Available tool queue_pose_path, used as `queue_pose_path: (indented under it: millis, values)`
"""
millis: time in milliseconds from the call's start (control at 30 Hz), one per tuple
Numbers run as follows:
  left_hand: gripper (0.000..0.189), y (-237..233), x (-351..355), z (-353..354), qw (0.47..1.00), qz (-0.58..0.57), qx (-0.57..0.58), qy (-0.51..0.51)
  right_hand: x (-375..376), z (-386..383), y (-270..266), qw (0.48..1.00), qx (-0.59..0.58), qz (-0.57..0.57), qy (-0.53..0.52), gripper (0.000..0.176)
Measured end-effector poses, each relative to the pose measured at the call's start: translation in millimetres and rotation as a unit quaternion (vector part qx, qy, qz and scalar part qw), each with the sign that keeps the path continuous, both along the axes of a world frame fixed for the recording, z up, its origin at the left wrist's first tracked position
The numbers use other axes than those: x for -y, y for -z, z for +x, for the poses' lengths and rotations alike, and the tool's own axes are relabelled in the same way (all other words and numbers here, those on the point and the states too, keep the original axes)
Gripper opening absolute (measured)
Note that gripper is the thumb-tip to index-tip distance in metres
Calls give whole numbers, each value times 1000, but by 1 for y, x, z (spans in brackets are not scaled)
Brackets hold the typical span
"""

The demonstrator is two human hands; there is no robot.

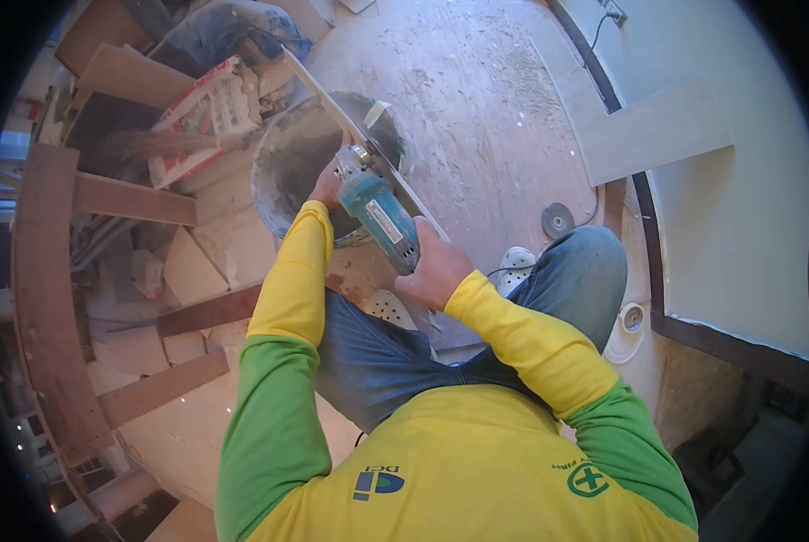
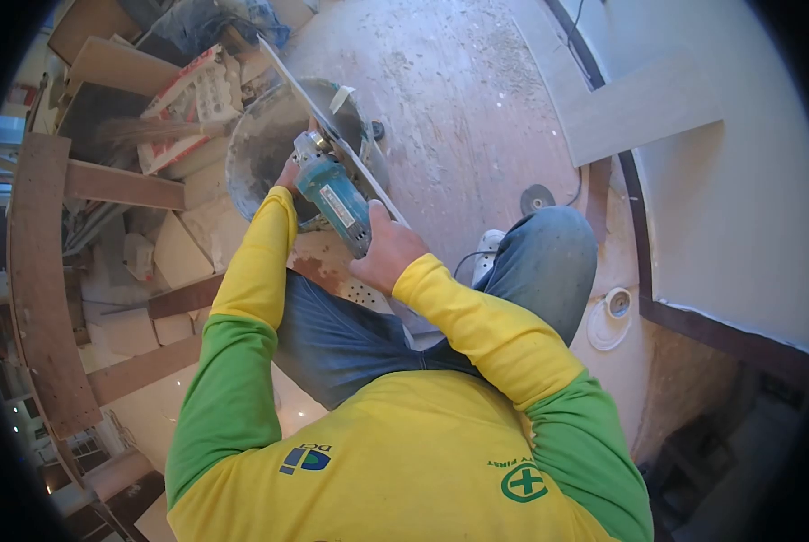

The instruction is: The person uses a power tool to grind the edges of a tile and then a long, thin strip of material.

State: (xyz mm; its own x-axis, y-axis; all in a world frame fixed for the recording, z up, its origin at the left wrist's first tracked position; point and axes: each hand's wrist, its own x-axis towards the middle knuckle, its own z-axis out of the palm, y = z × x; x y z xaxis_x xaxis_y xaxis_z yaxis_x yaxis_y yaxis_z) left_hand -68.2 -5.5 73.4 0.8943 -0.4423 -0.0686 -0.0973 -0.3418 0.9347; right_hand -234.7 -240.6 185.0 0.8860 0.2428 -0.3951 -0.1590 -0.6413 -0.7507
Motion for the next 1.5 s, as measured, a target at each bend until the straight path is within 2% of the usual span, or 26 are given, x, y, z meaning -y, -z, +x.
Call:
queue_pose_path:
  millis: [133,167,200,233,400,433,500,533,600,633,667,700,733,767,800,833,867,900,1000,1133,1167,1200,1233,1300,1333,1500]
  values:
    - [63,32,-13,18,988,-109,-99,38,5,-9,0,1000,-5,-20,0,82]
    - [58,62,-24,32,935,-275,-200,98,6,-11,0,1000,-3,-20,1,82]
    - [53,77,-29,39,841,-429,-293,154,7,-12,0,1000,-4,-19,-1,83]
    - [53,72,-26,38,841,-428,-292,155,8,-13,1,1000,-5,-19,-2,83]
    - [45,42,-8,41,694,-528,-392,294,8,-18,-1,1000,4,-15,4,83]
    - [45,46,-10,39,693,-528,-392,294,9,-19,-1,1000,1,-12,4,83]
    - [44,48,-18,37,770,-510,-372,97,7,-16,-4,1000,-1,-17,4,83]
    - [44,49,-18,35,770,-510,-371,97,7,-18,-2,1000,4,-21,3,83]
    - [45,51,-17,32,889,-355,-291,1,9,-20,-3,1000,1,-22,1,83]
    - [45,56,-18,33,889,-355,-290,1,9,-20,-5,1000,-4,-24,0,84]
    - [47,65,-21,35,967,-210,-136,47,9,-20,-8,1000,-3,-24,0,84]
    - [49,72,-24,38,994,-54,27,89,9,-19,-10,1000,-3,-24,3,84]
    - [49,76,-29,46,994,-54,24,90,6,-14,-16,1000,-7,-25,6,84]
    - [51,79,-33,53,920,-307,-203,135,5,-12,-15,1000,-6,-24,7,84]
    - [53,84,-35,57,733,-521,-406,163,3,-8,-14,1000,-11,-14,8,83]
    - [53,72,-30,46,734,-520,-406,163,2,-5,-12,1000,-14,-4,9,83]
    - [56,43,-18,25,951,-241,-167,97,-1,-2,-11,1000,-14,-3,9,83]
    - [60,17,-9,10,991,82,102,14,-4,2,-10,1000,-6,-8,9,83]
    - [69,-23,0,5,995,90,-22,32,-8,9,-10,1000,3,-17,8,81]
    - [61,29,-14,18,1000,17,2,-3,-2,4,-15,1000,-15,-11,-3,80]
    - [58,47,-21,27,987,-129,-100,-11,0,0,-14,1000,-16,-13,-3,80]
    - [56,56,-25,34,942,-272,-197,-19,2,-4,-12,1000,-13,-13,0,80]
    - [56,53,-23,35,941,-273,-198,-19,4,-8,-11,1000,-9,-12,2,79]
    - [58,45,-21,40,775,-489,-386,108,7,-14,-10,1000,-6,-18,1,79]
    - [58,50,-21,43,775,-489,-386,108,9,-17,-11,1000,-6,-25,0,79]
    - [88,116,-48,65,931,-270,-243,-29,12,-22,-17,1000,-10,-17,3,84]
